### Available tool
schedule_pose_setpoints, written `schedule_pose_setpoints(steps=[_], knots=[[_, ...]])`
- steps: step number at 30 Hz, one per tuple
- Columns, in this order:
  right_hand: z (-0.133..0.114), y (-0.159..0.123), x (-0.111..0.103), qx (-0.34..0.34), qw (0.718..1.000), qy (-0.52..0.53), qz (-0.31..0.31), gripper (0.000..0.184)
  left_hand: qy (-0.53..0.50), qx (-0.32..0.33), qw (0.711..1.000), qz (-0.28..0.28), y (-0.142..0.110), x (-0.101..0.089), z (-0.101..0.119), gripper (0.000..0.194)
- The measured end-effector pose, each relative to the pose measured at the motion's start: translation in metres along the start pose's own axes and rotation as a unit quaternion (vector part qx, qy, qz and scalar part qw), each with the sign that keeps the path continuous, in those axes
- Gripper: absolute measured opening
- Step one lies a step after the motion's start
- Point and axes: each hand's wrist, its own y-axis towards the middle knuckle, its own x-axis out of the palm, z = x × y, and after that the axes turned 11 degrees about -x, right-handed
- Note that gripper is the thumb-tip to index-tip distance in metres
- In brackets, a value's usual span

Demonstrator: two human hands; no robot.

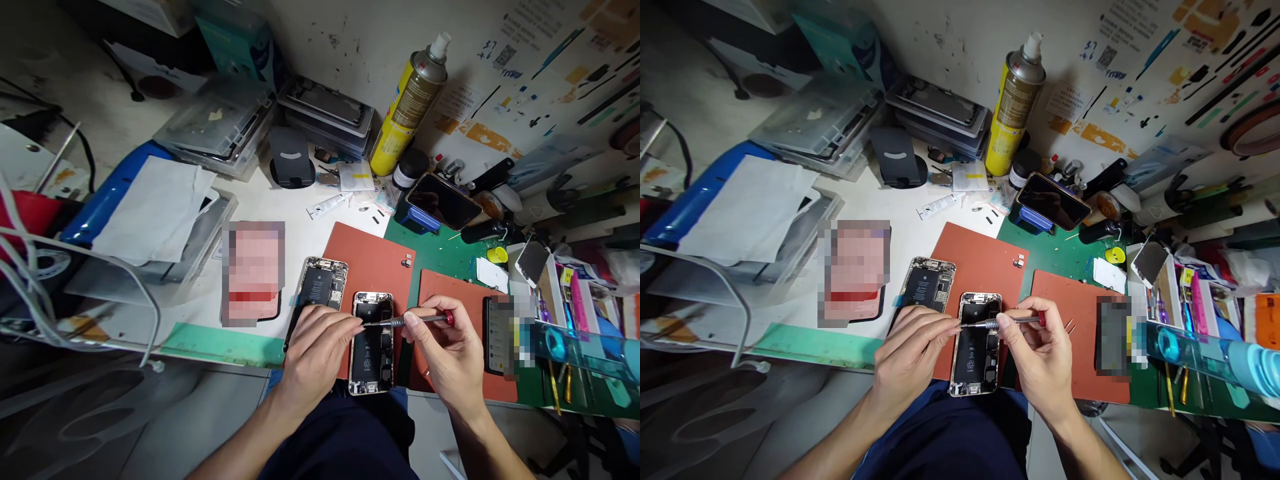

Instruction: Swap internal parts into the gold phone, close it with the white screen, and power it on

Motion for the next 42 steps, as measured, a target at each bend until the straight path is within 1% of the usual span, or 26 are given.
schedule_pose_setpoints(steps=[9, 13, 15, 17, 20, 23, 25, 28, 30, 33, 37, 42], knots=[[0.005, 0.002, 0.001, 0.02, 1.0, 0.02, 0.004, 0.026, -0.001, 0.006, 1.0, -0.006, -0.001, 0.001, -0.001, 0.029], [0.003, 0.002, 0.0, 0.013, 1.0, 0.017, 0.005, 0.024, 0.007, 0.006, 1.0, -0.002, -0.002, 0.0, -0.001, 0.027], [0.002, 0.003, -0.001, 0.001, 1.0, 0.004, 0.009, 0.023, 0.017, 0.004, 1.0, 0.011, -0.002, -0.001, -0.002, 0.027], [0.002, 0.002, -0.003, -0.029, 0.999, -0.026, 0.021, 0.023, 0.032, 0.008, 0.999, 0.026, -0.003, -0.001, -0.002, 0.029], [0.006, 0.0, -0.005, -0.125, 0.986, -0.102, 0.029, 0.027, 0.048, 0.05, 0.997, 0.023, -0.005, -0.001, -0.002, 0.03], [0.016, -0.001, -0.004, -0.227, 0.959, -0.17, -0.007, 0.038, 0.071, 0.12, 0.99, -0.009, -0.008, 0.0, -0.001, 0.024], [0.024, 0.0, -0.003, -0.282, 0.937, -0.202, -0.029, 0.045, 0.094, 0.146, 0.985, -0.023, -0.009, 0.002, -0.001, 0.021], [0.034, 0.004, 0.0, -0.366, 0.901, -0.227, -0.054, 0.049, 0.124, 0.146, 0.981, -0.024, -0.011, 0.006, 0.0, 0.02], [0.038, 0.006, 0.002, -0.408, 0.881, -0.224, -0.082, 0.049, 0.142, 0.134, 0.98, -0.019, -0.011, 0.008, 0.0, 0.021], [0.04, 0.009, 0.004, -0.433, 0.865, -0.224, -0.116, 0.05, 0.165, 0.115, 0.98, -0.011, -0.01, 0.01, 0.001, 0.023], [0.04, 0.009, 0.005, -0.453, 0.848, -0.238, -0.138, 0.055, 0.188, 0.098, 0.977, -0.008, -0.009, 0.012, 0.001, 0.024], [0.041, 0.008, 0.003, -0.444, 0.849, -0.245, -0.149, 0.054, 0.198, 0.092, 0.976, -0.015, -0.009, 0.012, 0.001, 0.025]])
